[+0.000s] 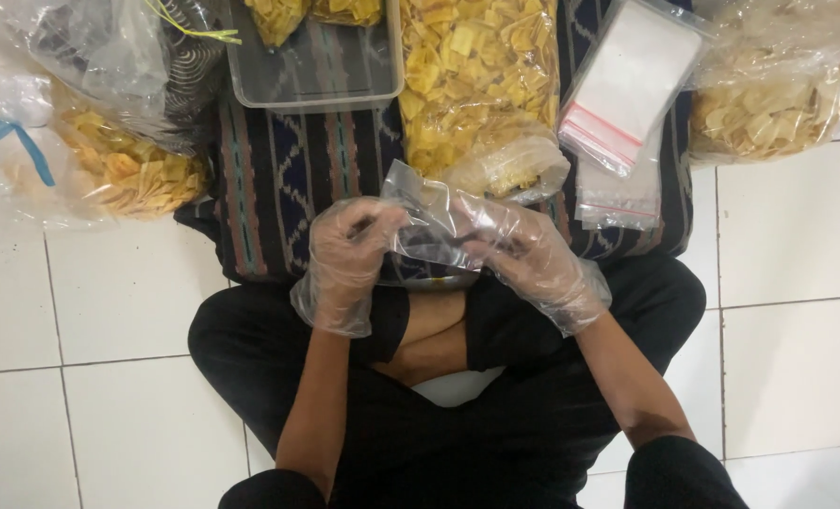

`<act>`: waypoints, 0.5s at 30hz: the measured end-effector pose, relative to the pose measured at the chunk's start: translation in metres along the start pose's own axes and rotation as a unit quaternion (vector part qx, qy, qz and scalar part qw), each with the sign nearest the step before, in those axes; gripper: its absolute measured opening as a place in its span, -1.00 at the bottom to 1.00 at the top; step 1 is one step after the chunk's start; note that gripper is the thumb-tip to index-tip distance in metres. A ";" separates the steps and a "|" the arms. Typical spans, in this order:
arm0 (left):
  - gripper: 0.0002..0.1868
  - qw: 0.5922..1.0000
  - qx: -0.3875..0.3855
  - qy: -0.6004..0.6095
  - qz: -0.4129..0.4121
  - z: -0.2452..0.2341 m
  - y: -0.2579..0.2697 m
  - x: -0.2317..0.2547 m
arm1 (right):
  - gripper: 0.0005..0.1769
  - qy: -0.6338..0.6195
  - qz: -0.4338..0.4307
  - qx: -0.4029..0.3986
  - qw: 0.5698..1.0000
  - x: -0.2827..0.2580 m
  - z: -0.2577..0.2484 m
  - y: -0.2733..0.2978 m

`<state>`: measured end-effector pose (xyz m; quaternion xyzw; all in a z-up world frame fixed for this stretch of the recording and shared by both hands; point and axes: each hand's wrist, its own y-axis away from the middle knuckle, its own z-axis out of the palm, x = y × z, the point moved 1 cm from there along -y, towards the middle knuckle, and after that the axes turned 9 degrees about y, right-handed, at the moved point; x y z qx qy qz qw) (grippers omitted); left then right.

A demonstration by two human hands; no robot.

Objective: A person is manually filling small plastic bags with yellow snack chips from a larger supply while sitting on the floor.

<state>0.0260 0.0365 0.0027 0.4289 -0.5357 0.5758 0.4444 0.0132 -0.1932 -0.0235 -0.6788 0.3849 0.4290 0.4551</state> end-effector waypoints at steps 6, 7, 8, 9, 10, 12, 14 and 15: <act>-0.65 0.990 0.007 -0.112 0.089 -0.005 0.010 -0.024 | -0.52 -0.172 -0.050 -0.043 0.983 0.016 0.006 0.006; -0.62 0.991 0.011 -0.105 0.084 -0.006 0.010 -0.023 | -0.46 -0.177 -0.058 -0.043 0.981 0.016 0.007 0.006; -0.59 0.992 0.016 -0.098 0.079 -0.007 0.010 -0.022 | -0.41 -0.182 -0.066 -0.044 0.980 0.016 0.007 0.006; -0.59 0.992 0.016 -0.098 0.078 -0.010 0.011 -0.020 | -0.41 -0.183 -0.066 -0.044 0.980 0.007 0.009 0.003; -0.65 0.988 0.023 -0.117 0.098 -0.014 0.010 -0.018 | -0.53 -0.160 -0.055 -0.021 0.985 -0.002 0.011 0.000; -0.67 0.983 0.029 -0.136 0.118 -0.013 0.005 -0.002 | -0.64 -0.138 -0.044 0.004 0.989 -0.017 0.012 -0.005; -0.51 0.956 0.060 -0.199 0.207 -0.004 -0.002 0.028 | -0.66 -0.036 -0.053 0.004 0.998 -0.029 0.009 -0.008; -0.51 0.956 0.058 -0.199 0.208 -0.003 0.001 0.024 | -0.66 -0.036 -0.053 0.006 0.998 -0.033 0.008 -0.009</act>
